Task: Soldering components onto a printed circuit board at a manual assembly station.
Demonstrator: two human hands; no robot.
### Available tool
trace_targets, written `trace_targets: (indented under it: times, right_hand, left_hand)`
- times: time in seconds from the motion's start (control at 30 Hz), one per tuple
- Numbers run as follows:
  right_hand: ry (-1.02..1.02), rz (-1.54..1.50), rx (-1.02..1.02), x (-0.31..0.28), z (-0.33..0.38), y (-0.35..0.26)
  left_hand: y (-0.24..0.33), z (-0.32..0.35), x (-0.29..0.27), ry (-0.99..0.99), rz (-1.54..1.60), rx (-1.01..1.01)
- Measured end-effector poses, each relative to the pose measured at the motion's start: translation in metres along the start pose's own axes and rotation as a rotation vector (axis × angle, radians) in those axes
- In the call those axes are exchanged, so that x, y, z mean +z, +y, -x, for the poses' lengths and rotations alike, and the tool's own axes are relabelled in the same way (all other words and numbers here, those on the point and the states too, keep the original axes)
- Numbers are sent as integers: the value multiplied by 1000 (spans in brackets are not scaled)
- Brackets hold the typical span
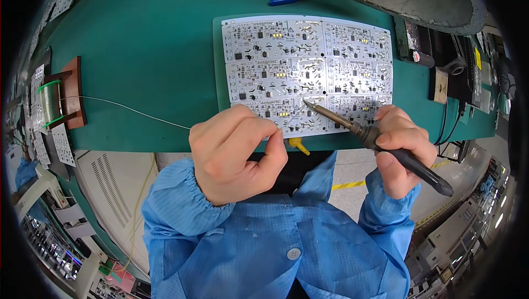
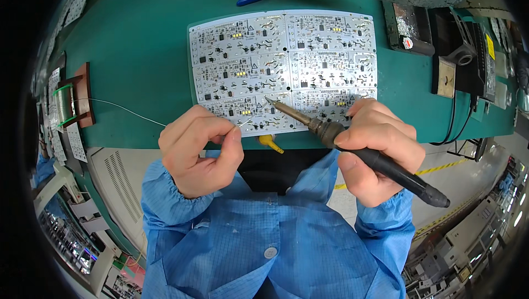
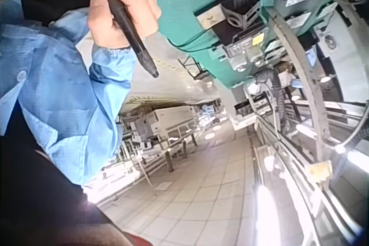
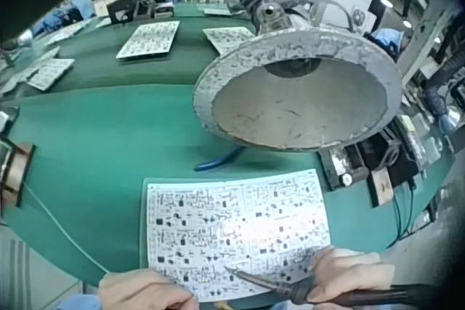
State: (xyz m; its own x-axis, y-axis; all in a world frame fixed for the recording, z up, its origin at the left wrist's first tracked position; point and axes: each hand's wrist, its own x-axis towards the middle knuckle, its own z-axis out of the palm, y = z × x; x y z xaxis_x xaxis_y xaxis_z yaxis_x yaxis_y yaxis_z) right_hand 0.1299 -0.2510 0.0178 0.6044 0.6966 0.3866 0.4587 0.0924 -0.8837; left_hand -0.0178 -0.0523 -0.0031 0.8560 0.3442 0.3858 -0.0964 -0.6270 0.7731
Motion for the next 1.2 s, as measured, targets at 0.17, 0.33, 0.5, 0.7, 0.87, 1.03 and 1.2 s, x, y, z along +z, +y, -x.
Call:
trace_targets:
  times: [0.17,0.33,0.5,0.7,0.87,1.03,1.2]
  right_hand:
    - [-30,-42,37,-8,-6,2]
    - [-33,-51,35,-7,-9,4]
    - [-10,-49,24,-7,-9,3]
    - [86,-59,25,-9,-11,5]
    - [92,2,6,-7,-16,8]
    - [294,153,-59,-20,14,8]
    - [609,480,-36,-35,44,37]
  left_hand:
    - [-2,-1,2,1,-13,12]
    - [-3,-3,7,49,-29,19]
    - [-4,-4,3,53,0,29]
    - [-5,-20,0,65,22,18]
    - [-11,-29,0,92,-16,4]
    - [-16,-26,-15,195,-51,-111]
    - [-27,-23,-23,258,-48,-161]
